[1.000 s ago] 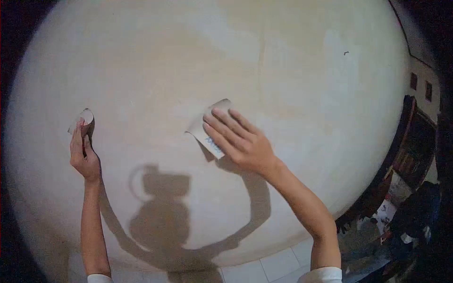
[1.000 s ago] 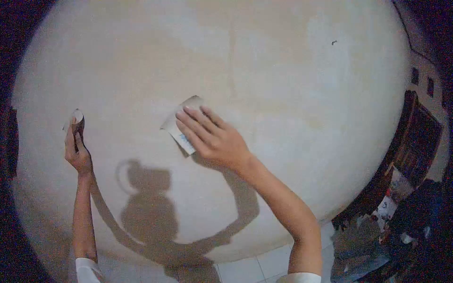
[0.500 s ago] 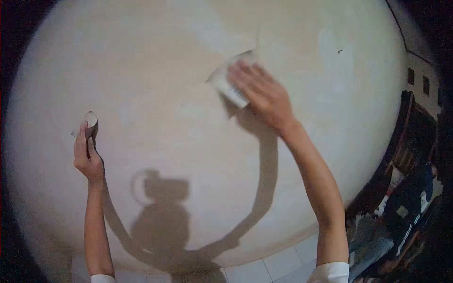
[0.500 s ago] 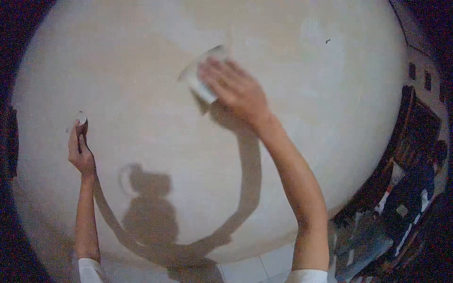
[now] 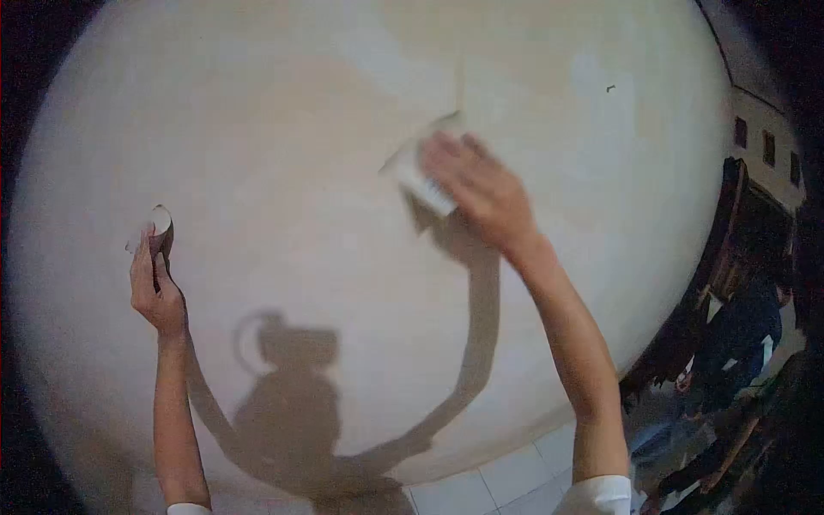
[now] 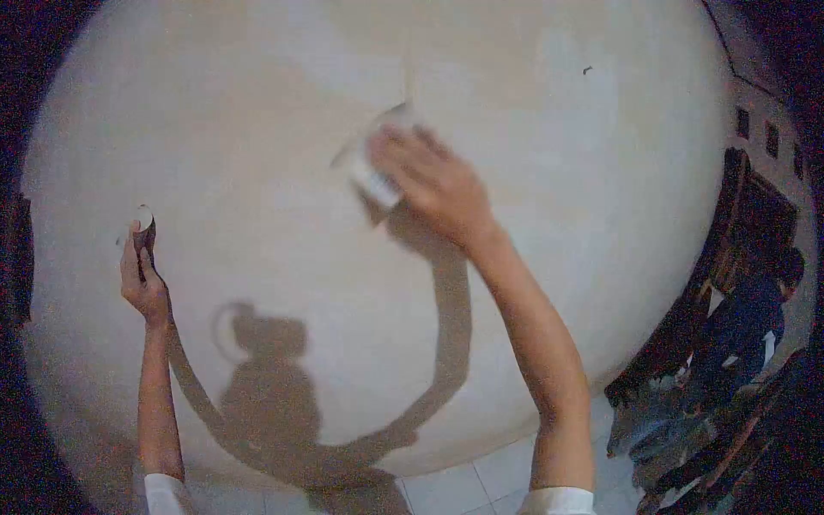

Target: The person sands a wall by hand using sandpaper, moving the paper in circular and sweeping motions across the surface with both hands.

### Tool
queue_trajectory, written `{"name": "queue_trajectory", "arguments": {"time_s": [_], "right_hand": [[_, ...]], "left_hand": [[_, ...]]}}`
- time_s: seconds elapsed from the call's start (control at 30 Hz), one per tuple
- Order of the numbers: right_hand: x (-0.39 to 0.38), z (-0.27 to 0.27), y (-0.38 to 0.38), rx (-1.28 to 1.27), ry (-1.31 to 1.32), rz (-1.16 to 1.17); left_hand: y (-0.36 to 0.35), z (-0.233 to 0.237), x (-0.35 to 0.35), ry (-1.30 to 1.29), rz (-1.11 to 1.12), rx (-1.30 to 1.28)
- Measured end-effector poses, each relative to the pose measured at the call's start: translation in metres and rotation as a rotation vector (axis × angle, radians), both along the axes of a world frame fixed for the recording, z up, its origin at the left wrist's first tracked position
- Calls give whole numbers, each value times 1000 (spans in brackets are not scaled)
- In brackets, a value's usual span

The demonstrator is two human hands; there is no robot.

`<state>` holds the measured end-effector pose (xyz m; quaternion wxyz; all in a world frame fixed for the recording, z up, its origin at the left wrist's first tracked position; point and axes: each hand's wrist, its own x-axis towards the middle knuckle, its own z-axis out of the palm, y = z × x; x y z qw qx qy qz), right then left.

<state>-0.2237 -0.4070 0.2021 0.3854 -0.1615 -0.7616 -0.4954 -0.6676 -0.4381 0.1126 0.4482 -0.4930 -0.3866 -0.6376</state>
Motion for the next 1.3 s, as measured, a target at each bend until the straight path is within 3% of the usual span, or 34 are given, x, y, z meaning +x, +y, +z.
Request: {"name": "queue_trajectory", "arguments": {"time_s": [0.1,0.17,0.23,0.37,0.4,0.57,0.67,0.77,0.9,0.97,1.07,1.17,1.2,1.3], "right_hand": [[25,24,8,123,455,-130],[21,16,11,142,462,-192],[0,-6,10,8,422,-72],[-37,-30,-6,36,-31,-39],[-31,-27,-3,36,-21,-43],[6,13,16,120,515,-131],[-31,2,17,7,623,-30],[-63,-18,11,59,108,51],[-46,6,10,76,76,27],[-36,27,7,124,516,-1],[-48,34,9,186,579,-92],[-78,22,14,94,357,59],[-87,21,13,148,220,61],[-77,39,17,228,127,26]], "left_hand": [[4,-2,-4,14,15,14],[6,-5,-8,30,28,27],[6,-4,-5,-17,-32,22],[8,-4,-8,35,8,53],[11,-6,-12,26,38,51],[7,-6,-8,-15,8,18],[8,-4,-12,23,17,29],[5,-4,-10,28,26,31],[4,-3,-13,33,59,30],[1,-6,-12,33,90,22],[3,-6,-13,29,59,41],[3,-7,-10,28,55,46],[4,-7,-10,2,23,37],[4,-7,-13,-17,0,39]]}}
